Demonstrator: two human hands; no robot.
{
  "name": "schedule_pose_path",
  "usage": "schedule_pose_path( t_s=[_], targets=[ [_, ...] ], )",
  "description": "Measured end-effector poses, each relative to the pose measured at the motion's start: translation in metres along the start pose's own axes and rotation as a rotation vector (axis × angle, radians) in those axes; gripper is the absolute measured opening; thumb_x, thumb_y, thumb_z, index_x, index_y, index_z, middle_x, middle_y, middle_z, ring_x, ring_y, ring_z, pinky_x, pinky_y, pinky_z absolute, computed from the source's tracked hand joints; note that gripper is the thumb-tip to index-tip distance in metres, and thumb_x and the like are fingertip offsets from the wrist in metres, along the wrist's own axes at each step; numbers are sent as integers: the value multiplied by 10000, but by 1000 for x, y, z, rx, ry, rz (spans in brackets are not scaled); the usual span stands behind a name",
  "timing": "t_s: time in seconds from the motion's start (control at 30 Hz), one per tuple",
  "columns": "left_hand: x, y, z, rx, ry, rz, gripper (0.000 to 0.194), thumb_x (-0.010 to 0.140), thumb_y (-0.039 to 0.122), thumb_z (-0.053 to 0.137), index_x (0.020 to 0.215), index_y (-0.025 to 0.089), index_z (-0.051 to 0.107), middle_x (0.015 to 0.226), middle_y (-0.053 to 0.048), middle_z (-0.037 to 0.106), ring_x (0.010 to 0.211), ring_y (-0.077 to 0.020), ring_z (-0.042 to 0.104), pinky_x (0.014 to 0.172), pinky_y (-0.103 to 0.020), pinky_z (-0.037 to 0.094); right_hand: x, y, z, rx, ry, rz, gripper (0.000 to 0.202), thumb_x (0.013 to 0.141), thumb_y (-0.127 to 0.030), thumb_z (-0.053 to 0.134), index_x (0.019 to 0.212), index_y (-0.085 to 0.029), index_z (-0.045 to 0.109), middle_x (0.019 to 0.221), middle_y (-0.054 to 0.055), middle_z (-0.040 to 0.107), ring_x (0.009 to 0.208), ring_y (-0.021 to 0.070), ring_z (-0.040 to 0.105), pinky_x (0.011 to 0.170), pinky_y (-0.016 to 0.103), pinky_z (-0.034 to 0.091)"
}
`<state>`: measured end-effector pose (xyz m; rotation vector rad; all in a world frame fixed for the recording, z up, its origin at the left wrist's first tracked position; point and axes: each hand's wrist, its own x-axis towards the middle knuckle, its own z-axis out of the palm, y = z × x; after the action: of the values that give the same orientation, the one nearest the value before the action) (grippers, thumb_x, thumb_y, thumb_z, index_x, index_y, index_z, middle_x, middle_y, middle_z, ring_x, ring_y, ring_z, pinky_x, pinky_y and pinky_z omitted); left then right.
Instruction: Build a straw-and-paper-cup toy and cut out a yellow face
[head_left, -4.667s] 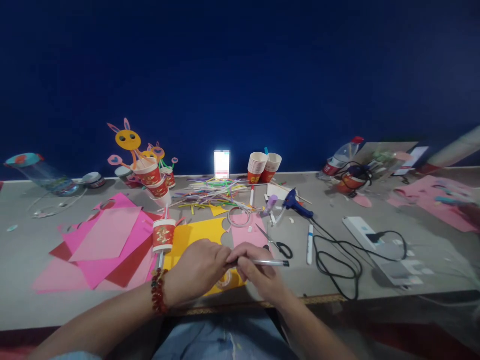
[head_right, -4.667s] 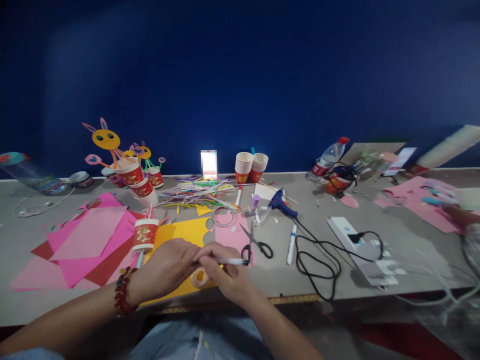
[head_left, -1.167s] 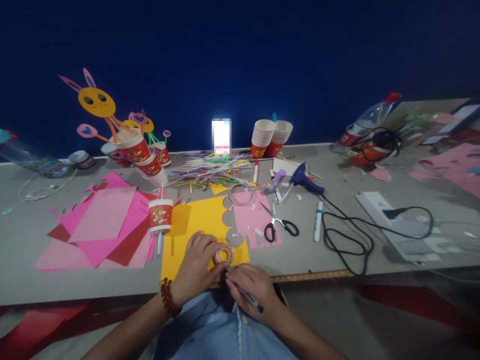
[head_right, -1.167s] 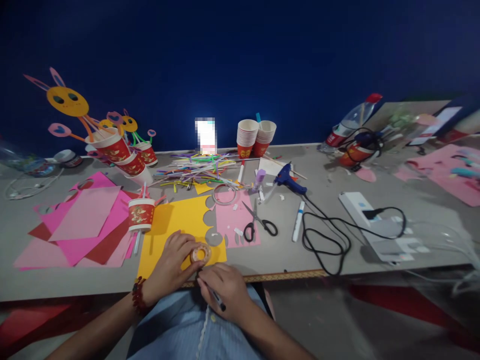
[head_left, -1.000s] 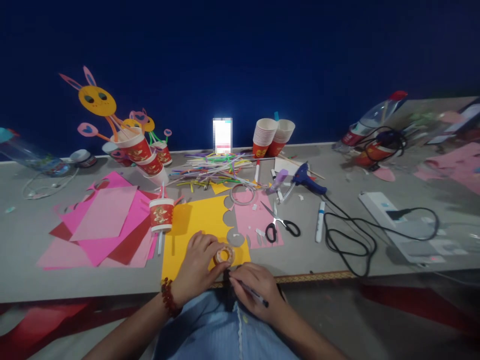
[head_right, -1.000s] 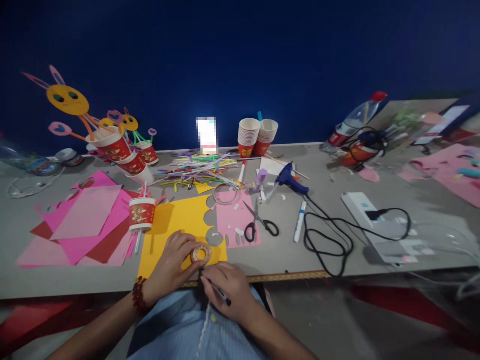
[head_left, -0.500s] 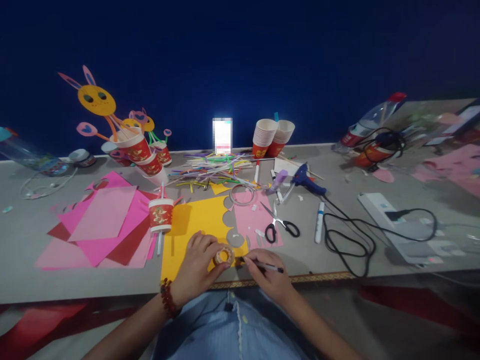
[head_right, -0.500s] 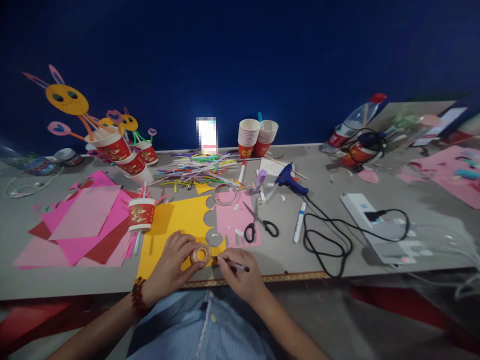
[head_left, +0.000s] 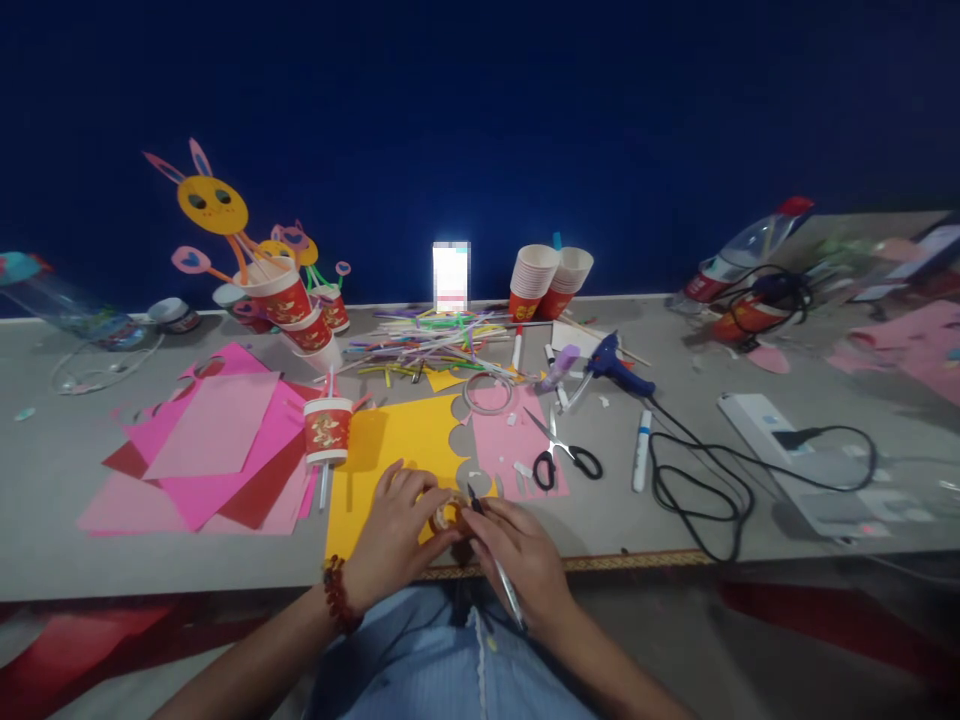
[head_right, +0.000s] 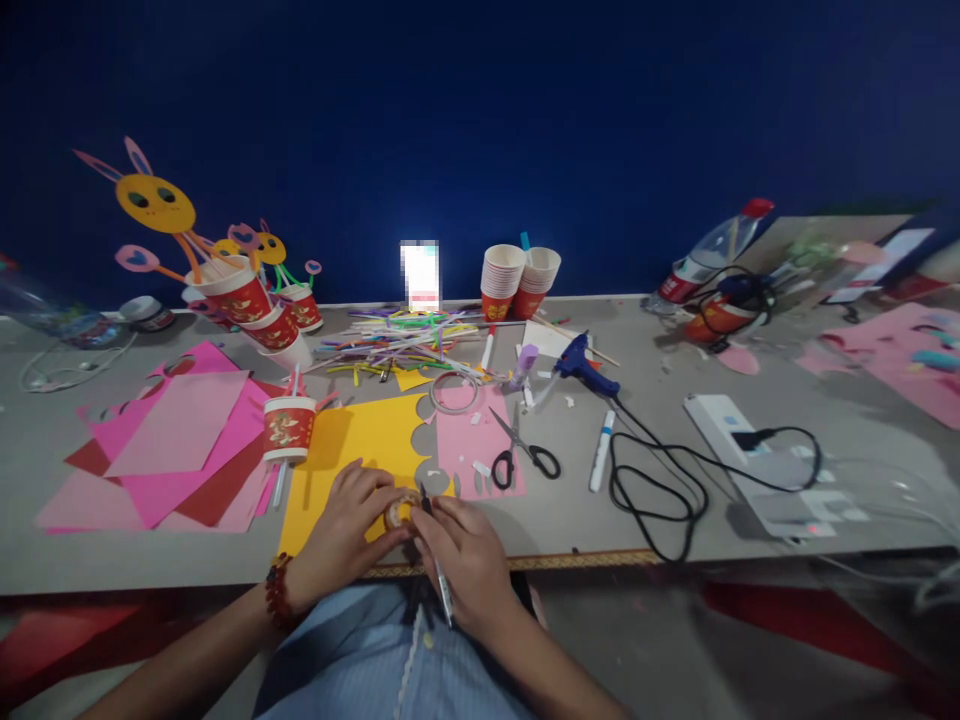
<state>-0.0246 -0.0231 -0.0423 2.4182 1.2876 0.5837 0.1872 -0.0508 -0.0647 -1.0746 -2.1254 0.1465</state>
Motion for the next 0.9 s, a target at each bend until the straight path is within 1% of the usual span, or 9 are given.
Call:
schedule_pose_path(
  t_s=[0.13,0.27,0.37,0.47,0.53,0.6,0.7,0.77,0.9],
  targets=[
    [10,-5,-13,53,-68,47,199,953,270,560,1136,282,637,1051,-36,614,1035,-221,546,1115,-543,280,1,1,-1,-19,29,-33,312,943,-118,507,1221,-168,640,1009,113,765,965,249,699,830,375,605],
    [26,-10,-24,100,-187,138,148,952,247,550,1046,260,665,1036,-33,623,1041,-220,535,1138,-526,258,-1,2,2,-50,35,-3,278,957,-133,498,1178,-159,664,1014,123,763,959,251,705,828,374,608],
    [34,-12,-26,61,-257,175,169,955,236,541,1081,253,652,1040,-33,628,1040,-213,538,1143,-510,261,-5,4,5,-46,37,3,296,952,-125,503,1207,-164,647,1026,114,762,988,245,697,860,376,597],
    [36,-13,-26,2,-265,187,234,953,206,535,1142,287,647,1061,-26,633,1049,-206,541,1137,-490,276,-6,6,2,-9,24,4,351,939,-108,502,1266,-176,611,1043,109,752,1022,242,678,882,383,583],
    [36,-14,-25,-29,-242,187,232,945,207,553,1124,304,665,1065,-24,636,1043,-204,547,1120,-476,298,-5,5,-4,46,24,-2,395,929,-103,494,1307,-181,580,1056,115,739,1015,246,666,865,393,579],
    [36,-15,-24,-51,-231,191,227,941,215,568,1117,311,675,1068,-26,636,1038,-204,555,1102,-466,316,-3,1,-10,131,31,-13,413,915,-93,491,1311,-186,564,1000,107,734,913,236,665,795,381,578],
    [36,-17,-24,-75,-232,197,230,941,226,572,1124,315,681,1081,-31,631,1041,-206,560,1086,-456,331,0,-12,-14,264,7,-22,350,887,-82,484,1205,-193,579,818,57,706,679,191,617,625,308,532],
    [36,-18,-24,-86,-223,196,242,937,223,576,1131,320,682,1086,-31,629,1042,-205,562,1076,-443,342,2,-22,-10,307,-23,-35,273,876,-82,469,1094,-207,577,729,23,674,594,169,580,548,270,476],
    [35,-18,-24,-87,-222,185,245,934,221,579,1131,322,685,1092,-30,629,1055,-207,558,1084,-443,332,7,-33,4,310,-123,-45,178,905,-77,438,893,-222,541,656,-21,626,544,135,542,541,243,417]
  ],
)
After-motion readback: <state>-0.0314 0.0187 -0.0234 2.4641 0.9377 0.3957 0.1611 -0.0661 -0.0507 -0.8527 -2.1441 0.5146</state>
